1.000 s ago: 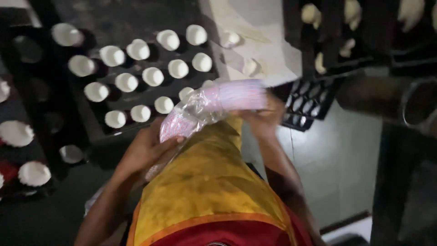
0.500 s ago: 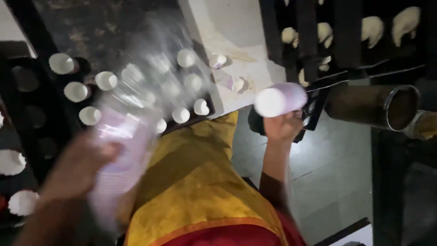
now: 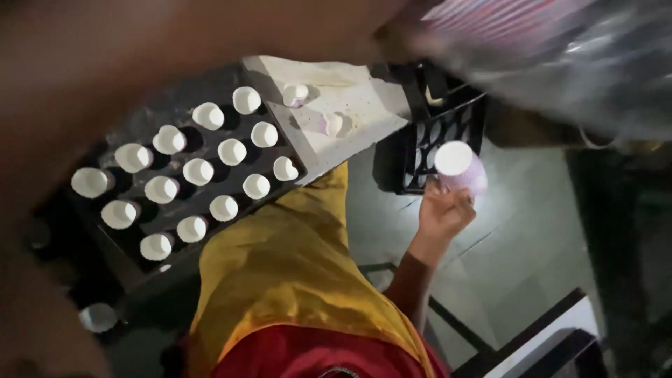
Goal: The person takes printed paper baking cups and presses them one at a time into the cavities of black trays, filling the tray holes. They briefly open a plastic-wrapped bundle of cups and continue placing cups into the tray cavities.
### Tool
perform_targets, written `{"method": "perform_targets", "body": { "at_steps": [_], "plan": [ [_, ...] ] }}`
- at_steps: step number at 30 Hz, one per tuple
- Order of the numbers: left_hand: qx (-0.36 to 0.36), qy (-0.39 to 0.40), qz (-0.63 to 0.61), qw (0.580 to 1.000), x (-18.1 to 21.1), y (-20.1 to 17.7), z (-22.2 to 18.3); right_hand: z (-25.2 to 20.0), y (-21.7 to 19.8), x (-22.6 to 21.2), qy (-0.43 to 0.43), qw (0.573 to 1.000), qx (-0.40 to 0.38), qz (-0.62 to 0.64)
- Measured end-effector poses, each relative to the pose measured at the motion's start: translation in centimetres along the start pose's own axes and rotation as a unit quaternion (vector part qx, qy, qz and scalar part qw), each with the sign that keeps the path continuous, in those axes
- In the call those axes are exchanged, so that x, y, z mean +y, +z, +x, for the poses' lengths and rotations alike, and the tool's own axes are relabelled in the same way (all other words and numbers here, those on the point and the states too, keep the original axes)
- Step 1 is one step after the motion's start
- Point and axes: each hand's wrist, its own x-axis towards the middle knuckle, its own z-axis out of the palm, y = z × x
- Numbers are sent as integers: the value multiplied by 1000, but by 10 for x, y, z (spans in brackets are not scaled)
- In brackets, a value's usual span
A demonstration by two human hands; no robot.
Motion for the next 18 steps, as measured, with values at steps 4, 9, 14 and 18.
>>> {"method": "perform_targets", "body": {
  "at_steps": [4,9,14,18],
  "plan": [
    [-51,-25,-263,963,-91,120,-12,-46,12,-6,-49,994,92,-40],
    [-119,-138,-212,960,-154,217,-48,-55,-10,1,-37,997,19,-70],
    [33,-127,87,988,-131,267,-60,-53,69,26,-28,973,35,-228],
    [243,-211,-213,923,-48,306,-88,-59,70,51,-69,923,3,-379]
  ]
}}
